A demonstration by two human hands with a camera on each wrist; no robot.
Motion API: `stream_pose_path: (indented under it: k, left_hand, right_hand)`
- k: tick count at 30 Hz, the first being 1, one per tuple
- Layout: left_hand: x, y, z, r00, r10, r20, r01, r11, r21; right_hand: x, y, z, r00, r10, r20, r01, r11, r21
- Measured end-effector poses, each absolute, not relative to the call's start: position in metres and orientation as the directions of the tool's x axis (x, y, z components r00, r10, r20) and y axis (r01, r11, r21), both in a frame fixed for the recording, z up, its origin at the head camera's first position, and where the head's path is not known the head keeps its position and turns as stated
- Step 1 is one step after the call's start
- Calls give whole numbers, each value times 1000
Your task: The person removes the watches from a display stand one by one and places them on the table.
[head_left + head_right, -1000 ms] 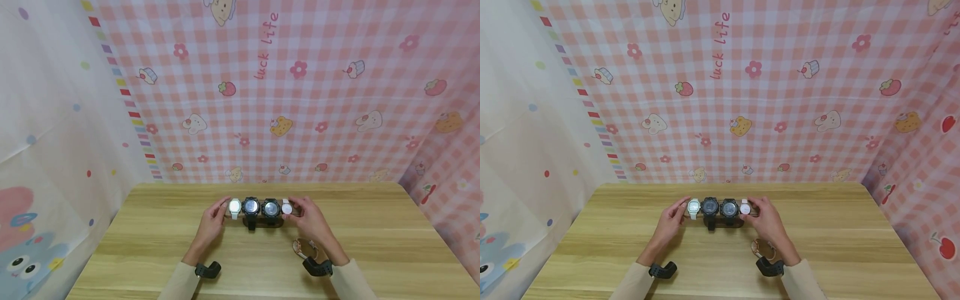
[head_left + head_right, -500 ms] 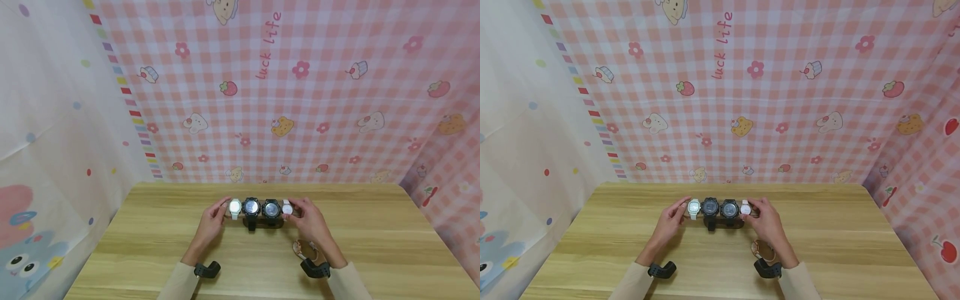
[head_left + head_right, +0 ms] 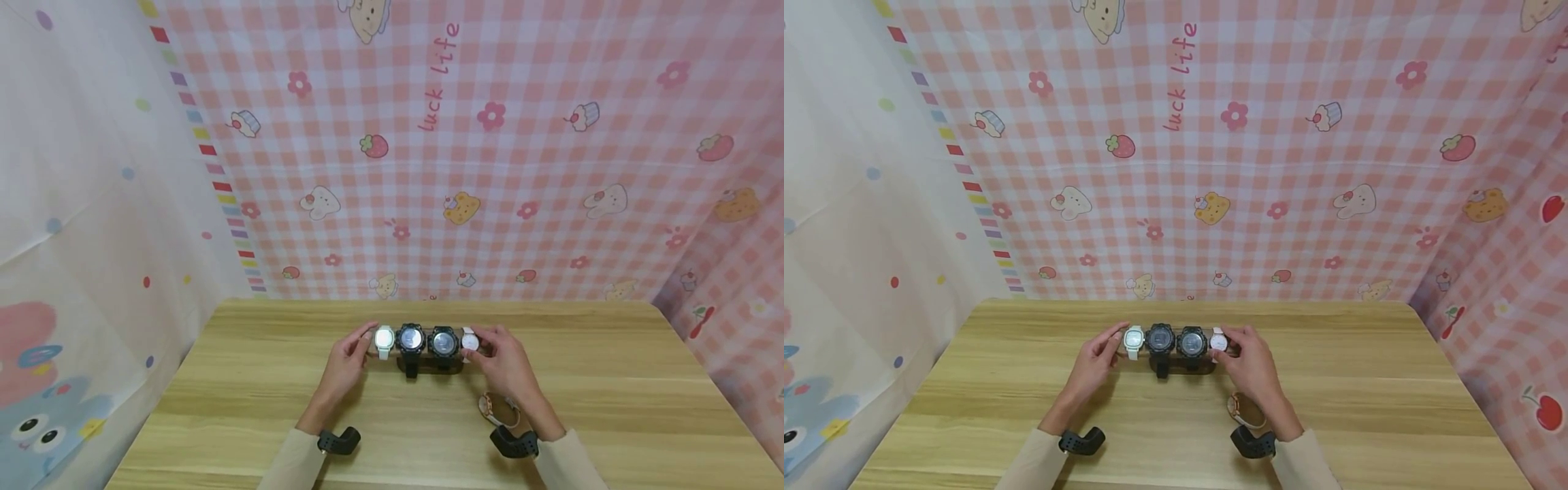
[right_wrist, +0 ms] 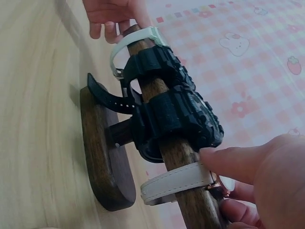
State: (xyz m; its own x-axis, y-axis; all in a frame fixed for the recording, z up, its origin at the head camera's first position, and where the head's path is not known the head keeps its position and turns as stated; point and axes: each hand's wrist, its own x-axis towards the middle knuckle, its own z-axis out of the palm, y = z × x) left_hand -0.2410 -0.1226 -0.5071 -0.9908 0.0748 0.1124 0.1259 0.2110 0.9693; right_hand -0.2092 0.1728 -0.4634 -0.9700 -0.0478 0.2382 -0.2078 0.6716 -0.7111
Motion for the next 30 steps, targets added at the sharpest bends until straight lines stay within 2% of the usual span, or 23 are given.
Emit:
stream_pose_path:
  k: [12, 24, 30]
  left_hand:
    - [-242, -123, -508, -990, 81, 116, 131, 208, 969]
    - [-242, -123, -509, -990, 78, 116, 130, 224, 966]
    - [-241, -123, -507, -989, 77, 123, 137, 226, 964]
  right_hand:
    - [-206, 171, -463, -964, 18, 267, -189, 660, -727]
    - [-202, 181, -461, -978, 82, 194, -94, 652, -752]
    - [-201, 186, -460, -978, 89, 188, -85, 655, -751]
